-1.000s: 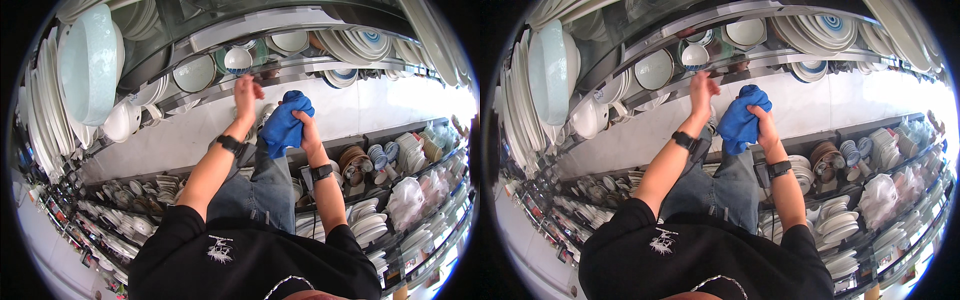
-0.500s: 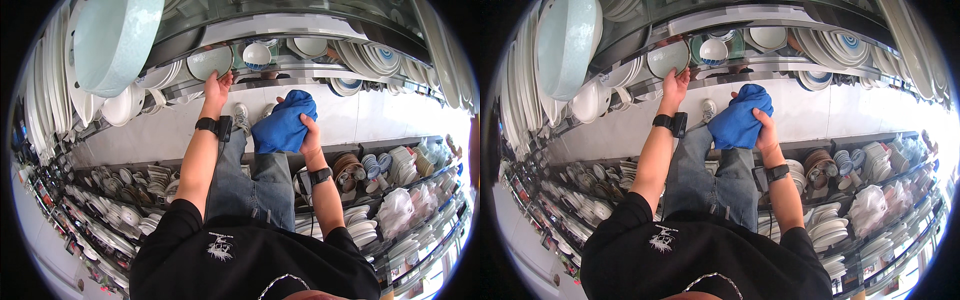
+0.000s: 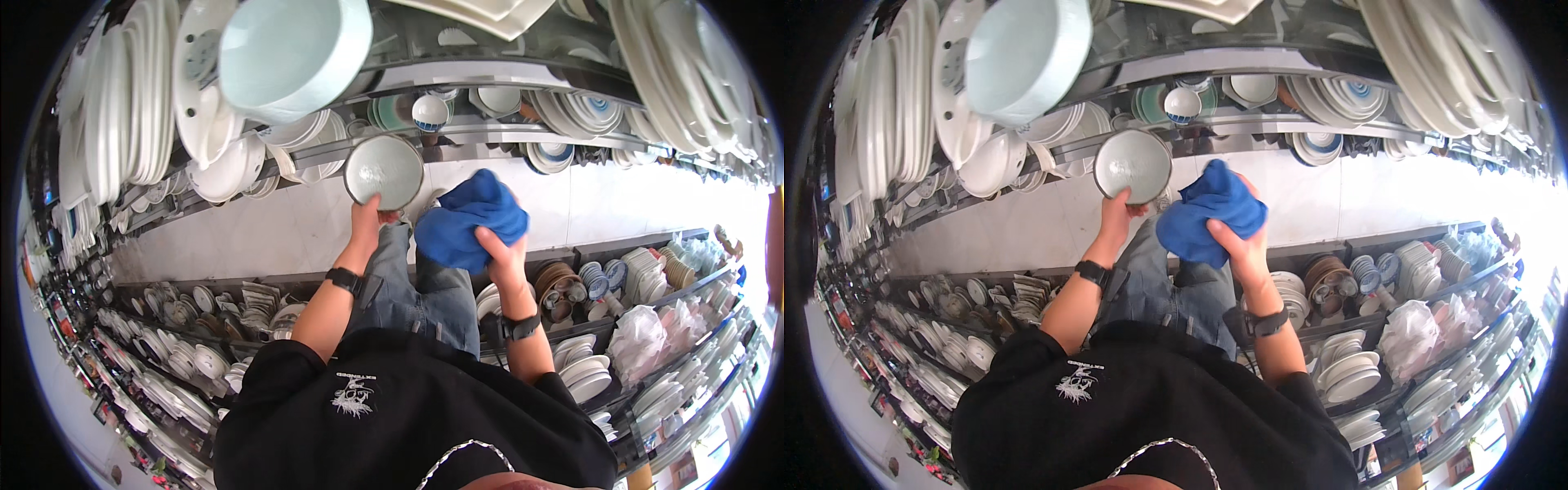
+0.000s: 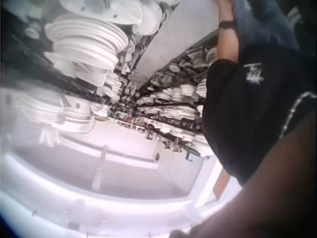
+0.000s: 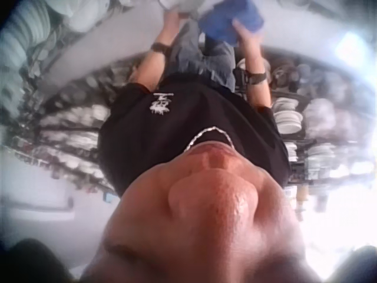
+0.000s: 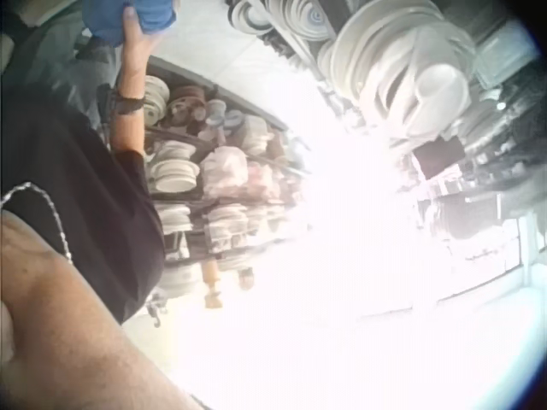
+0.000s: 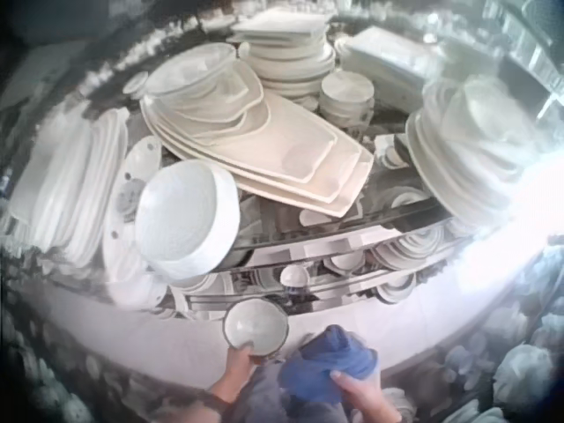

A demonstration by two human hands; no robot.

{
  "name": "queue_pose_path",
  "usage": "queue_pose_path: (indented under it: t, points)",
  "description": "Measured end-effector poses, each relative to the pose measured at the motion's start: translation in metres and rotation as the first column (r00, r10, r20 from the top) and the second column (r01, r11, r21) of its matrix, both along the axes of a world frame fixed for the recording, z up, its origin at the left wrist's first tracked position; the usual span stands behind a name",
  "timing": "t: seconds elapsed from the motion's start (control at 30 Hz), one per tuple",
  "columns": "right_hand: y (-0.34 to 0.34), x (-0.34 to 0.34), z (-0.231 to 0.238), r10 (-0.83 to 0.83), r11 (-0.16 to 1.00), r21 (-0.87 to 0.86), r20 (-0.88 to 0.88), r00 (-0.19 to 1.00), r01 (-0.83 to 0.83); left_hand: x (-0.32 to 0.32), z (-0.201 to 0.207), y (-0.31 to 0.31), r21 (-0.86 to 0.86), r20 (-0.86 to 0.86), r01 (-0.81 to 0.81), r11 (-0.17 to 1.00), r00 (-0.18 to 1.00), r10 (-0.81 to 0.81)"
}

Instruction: The person wipes various ceramic dishes and bowls with a blue cloth in a dishware store. They pick up items from metal shelves, wipe them, and place them back. The person handles plates, bowls, and small cups one at a time.

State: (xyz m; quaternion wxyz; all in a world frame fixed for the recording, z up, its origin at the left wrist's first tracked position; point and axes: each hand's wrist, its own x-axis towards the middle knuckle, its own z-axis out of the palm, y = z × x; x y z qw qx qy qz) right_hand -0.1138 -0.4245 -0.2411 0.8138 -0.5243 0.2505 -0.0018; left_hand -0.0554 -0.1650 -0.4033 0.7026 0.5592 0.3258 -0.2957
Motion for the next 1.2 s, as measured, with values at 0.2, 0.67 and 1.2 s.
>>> queue_pose_path:
  t: [0.2, 0.67, 1.2]
  points:
    - [0.022, -0.028, 0.119, -0.383, 0.792, 0.537, 0.069, 0.921, 0.289, -0.026, 0.096, 0.001, 0.067, 0.222, 0.209, 0.976, 0.95, -0.218]
    - [0.087, 0.02, 0.2, -0.095, 0.092, -0.925, 0.361, 0.928, 0.369, -0.008, 0.234, 0.0, -0.29, 0.719, 0.457, 0.841, 0.684, -0.124]
    - [0.122, 0.027, 0.188, -0.312, 0.4, -0.775, 0.387, 0.868, 0.49, -0.009, 0.361, 0.0, 0.563, 0.78, 0.063, 0.824, 0.288, -0.555]
